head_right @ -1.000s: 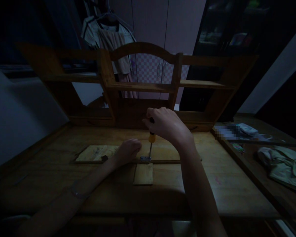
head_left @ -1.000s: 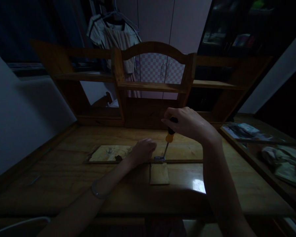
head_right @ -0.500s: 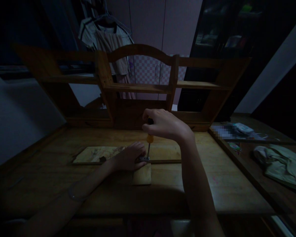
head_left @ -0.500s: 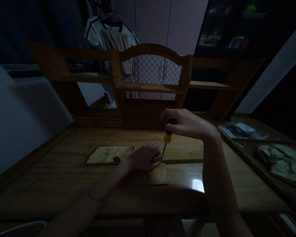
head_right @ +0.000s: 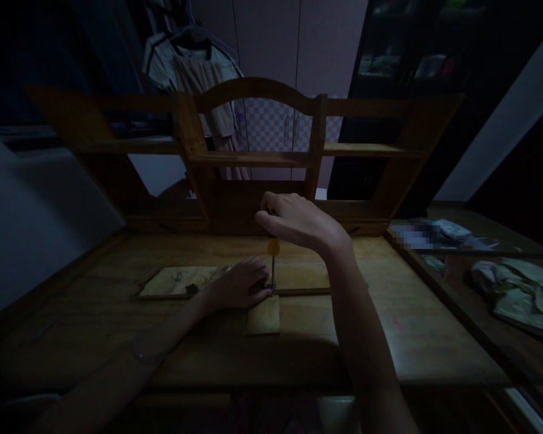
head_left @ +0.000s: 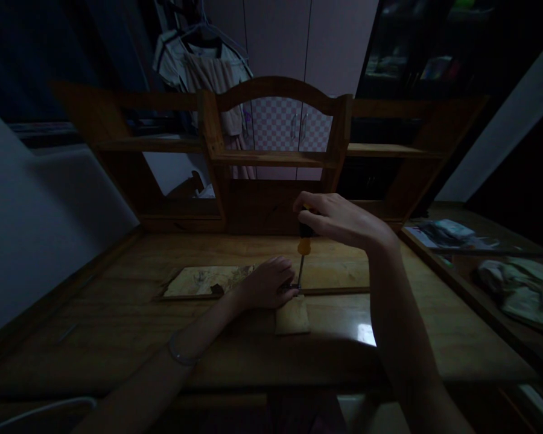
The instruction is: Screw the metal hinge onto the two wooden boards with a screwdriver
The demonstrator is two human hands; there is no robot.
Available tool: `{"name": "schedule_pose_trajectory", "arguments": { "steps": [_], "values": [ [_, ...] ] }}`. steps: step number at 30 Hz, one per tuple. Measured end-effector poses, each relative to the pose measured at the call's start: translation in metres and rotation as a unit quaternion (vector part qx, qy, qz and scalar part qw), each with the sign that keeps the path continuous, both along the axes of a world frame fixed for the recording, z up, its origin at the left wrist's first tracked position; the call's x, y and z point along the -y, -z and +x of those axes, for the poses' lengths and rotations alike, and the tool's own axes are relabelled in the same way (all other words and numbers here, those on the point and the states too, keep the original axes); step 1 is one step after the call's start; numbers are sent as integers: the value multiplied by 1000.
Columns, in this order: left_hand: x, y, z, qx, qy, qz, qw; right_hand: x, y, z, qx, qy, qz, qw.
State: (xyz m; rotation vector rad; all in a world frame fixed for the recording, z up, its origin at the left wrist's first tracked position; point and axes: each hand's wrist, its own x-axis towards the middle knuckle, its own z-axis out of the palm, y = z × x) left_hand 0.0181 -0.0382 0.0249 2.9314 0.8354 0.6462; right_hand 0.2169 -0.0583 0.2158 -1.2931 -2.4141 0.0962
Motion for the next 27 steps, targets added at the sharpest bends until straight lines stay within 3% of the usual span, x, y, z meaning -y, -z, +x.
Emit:
{"name": "schedule_pose_trajectory", "arguments": {
  "steps": [4,11,18,24,27],
  "values": [
    [0,1,1,2,-1,-3,1000,0,0,1,7,-4,17,1000],
    [0,1,1,7,-3,-5,1000,4,1,2,43,51,31,997],
    [3,-5,1,12,-20,-31,999,7,-1,-1,28,-6,34,999],
    [-1,0,2,21,-28,-46,998,10,1,-6,88,76,100,988],
    [-2,0,2,22,-25,-42,999,12,2,-5,78,64,76,992]
  ]
}}
